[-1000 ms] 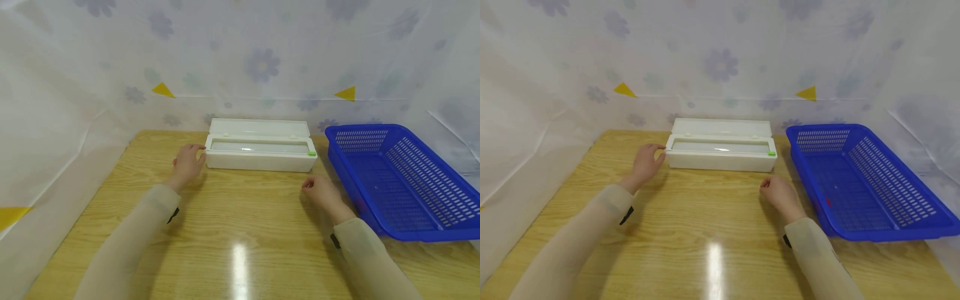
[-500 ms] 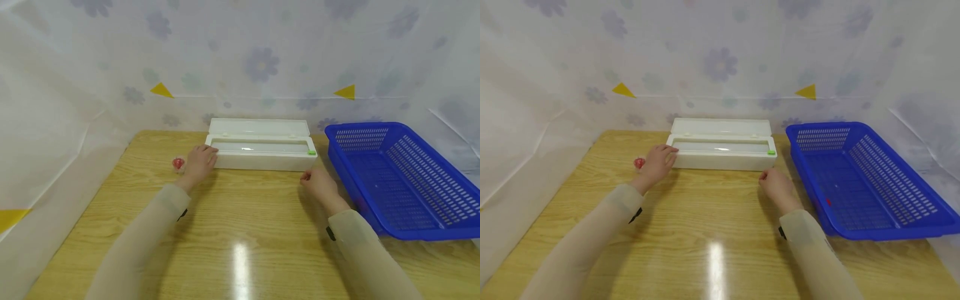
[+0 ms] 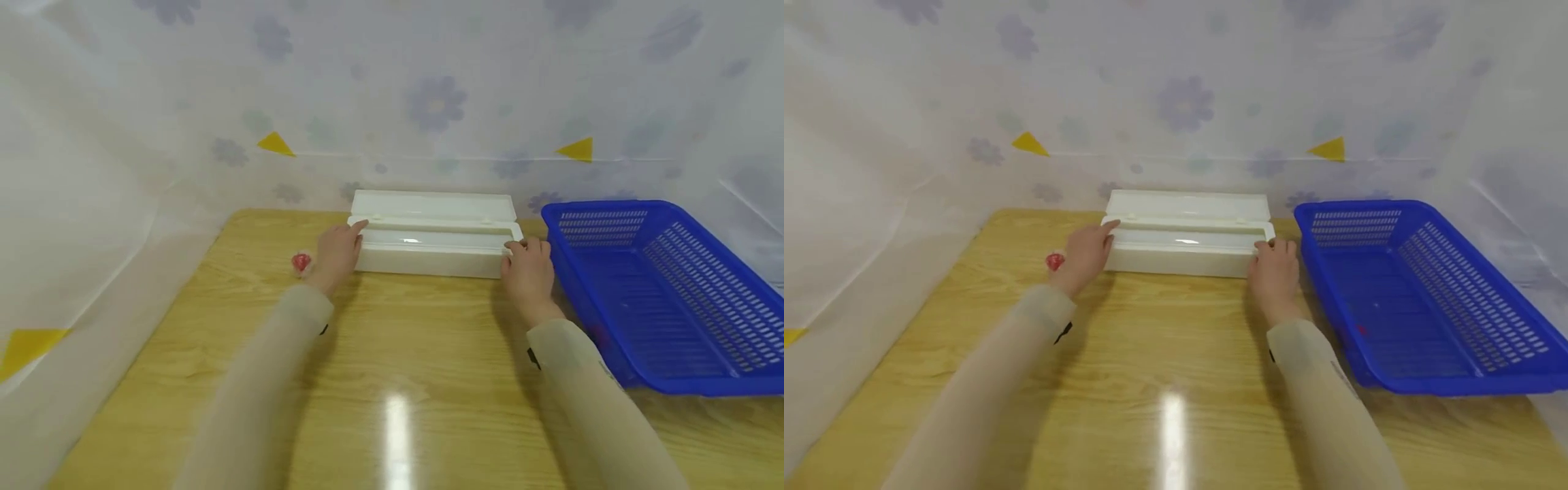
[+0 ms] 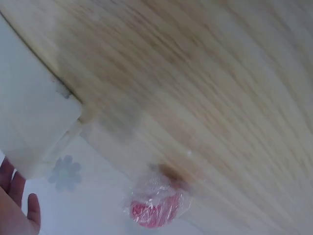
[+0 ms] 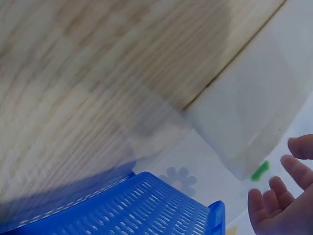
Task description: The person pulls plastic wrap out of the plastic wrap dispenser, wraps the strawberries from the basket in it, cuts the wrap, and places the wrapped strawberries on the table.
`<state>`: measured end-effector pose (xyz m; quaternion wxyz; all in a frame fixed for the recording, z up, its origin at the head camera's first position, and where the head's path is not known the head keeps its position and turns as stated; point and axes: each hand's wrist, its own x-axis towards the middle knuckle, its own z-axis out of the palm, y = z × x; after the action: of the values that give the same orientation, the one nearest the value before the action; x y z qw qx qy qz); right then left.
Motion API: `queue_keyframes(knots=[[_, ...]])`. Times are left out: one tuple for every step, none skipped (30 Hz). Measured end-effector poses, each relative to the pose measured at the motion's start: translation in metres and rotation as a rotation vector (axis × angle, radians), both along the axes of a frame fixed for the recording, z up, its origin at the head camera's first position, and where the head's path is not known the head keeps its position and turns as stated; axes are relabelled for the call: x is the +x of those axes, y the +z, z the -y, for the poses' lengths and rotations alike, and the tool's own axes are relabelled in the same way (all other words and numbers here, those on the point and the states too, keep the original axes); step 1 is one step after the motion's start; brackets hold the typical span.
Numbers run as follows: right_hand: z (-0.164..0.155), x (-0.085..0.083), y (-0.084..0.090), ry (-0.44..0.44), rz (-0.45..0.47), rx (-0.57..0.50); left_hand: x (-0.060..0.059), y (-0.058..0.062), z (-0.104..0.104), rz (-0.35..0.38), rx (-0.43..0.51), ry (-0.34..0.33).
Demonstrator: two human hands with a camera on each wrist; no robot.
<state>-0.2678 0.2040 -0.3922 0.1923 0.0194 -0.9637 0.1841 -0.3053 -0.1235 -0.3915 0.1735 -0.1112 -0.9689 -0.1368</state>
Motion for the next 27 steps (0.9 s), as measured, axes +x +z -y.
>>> queue_keyframes(knots=[[-0.001,-0.003,-0.003,0.0,-0.019,0.007,-0.002,-0.001,-0.003,-0.009,-0.027,0.012],[-0.002,-0.005,-0.005,-0.001,-0.028,0.017,-0.004,-0.003,-0.005,-0.013,-0.049,0.023],[-0.003,-0.007,-0.007,-0.003,-0.021,0.028,-0.006,-0.005,-0.007,-0.006,-0.055,0.032],[-0.004,-0.008,-0.009,-0.005,-0.007,0.043,-0.006,-0.005,-0.008,0.007,-0.055,0.041],[-0.004,-0.01,-0.01,-0.006,0.004,0.049,-0.007,-0.004,-0.009,0.022,-0.055,0.051],[-0.005,-0.011,-0.011,-0.008,0.011,0.052,-0.007,-0.003,-0.01,0.031,-0.053,0.059],[-0.006,-0.011,-0.012,-0.005,0.013,0.054,-0.007,-0.001,-0.01,0.037,-0.05,0.061],[-0.006,-0.012,-0.012,-0.002,0.014,0.058,-0.008,0.001,-0.011,0.043,-0.052,0.064],[-0.007,-0.013,-0.012,0.001,0.014,0.063,-0.008,0.003,-0.011,0.048,-0.054,0.066],[-0.007,-0.013,-0.011,0.006,0.01,0.067,-0.008,0.005,-0.011,0.054,-0.061,0.069],[-0.008,-0.014,-0.01,0.009,0.008,0.071,-0.009,0.007,-0.011,0.061,-0.069,0.072],[-0.008,-0.014,-0.008,0.015,0.006,0.074,-0.009,0.008,-0.011,0.067,-0.08,0.077],[-0.008,-0.014,-0.007,0.022,0.011,0.081,-0.009,0.009,-0.011,0.075,-0.089,0.081],[-0.009,-0.015,-0.005,0.029,0.021,0.086,-0.01,0.009,-0.012,0.083,-0.098,0.086],[-0.009,-0.015,-0.003,0.035,0.03,0.092,-0.01,0.01,-0.012,0.089,-0.097,0.09],[-0.01,-0.015,-0.001,0.042,0.043,0.097,-0.01,0.01,-0.012,0.094,-0.1,0.094],[-0.01,-0.015,0.0,0.048,0.059,0.105,-0.011,0.009,-0.013,0.097,-0.101,0.098],[-0.01,-0.015,0.002,0.053,0.076,0.116,-0.011,0.009,-0.013,0.099,-0.102,0.102],[-0.011,-0.015,0.004,0.059,0.091,0.129,-0.011,0.008,-0.013,0.099,-0.093,0.104],[-0.011,-0.015,0.005,0.063,0.105,0.142,-0.012,0.007,-0.012,0.096,-0.085,0.107],[-0.012,-0.016,0.006,0.067,0.116,0.154,-0.012,0.005,-0.012,0.087,-0.076,0.109],[-0.013,-0.017,0.008,0.071,0.128,0.167,-0.012,0.004,-0.012,0.074,-0.067,0.111],[-0.013,-0.017,0.009,0.076,0.135,0.177,-0.013,0.004,-0.011,0.057,-0.05,0.112],[-0.014,-0.018,0.01,0.08,0.138,0.186,-0.013,0.003,-0.011,0.038,-0.03,0.111],[-0.014,-0.019,0.012,0.086,0.137,0.188,-0.013,0.003,-0.01,0.019,-0.007,0.109],[-0.015,-0.02,0.013,0.091,0.14,0.187,-0.013,0.003,-0.01,0.003,0.01,0.108],[-0.015,-0.021,0.014,0.098,0.138,0.183,-0.013,0.003,-0.009,-0.011,0.029,0.106]])
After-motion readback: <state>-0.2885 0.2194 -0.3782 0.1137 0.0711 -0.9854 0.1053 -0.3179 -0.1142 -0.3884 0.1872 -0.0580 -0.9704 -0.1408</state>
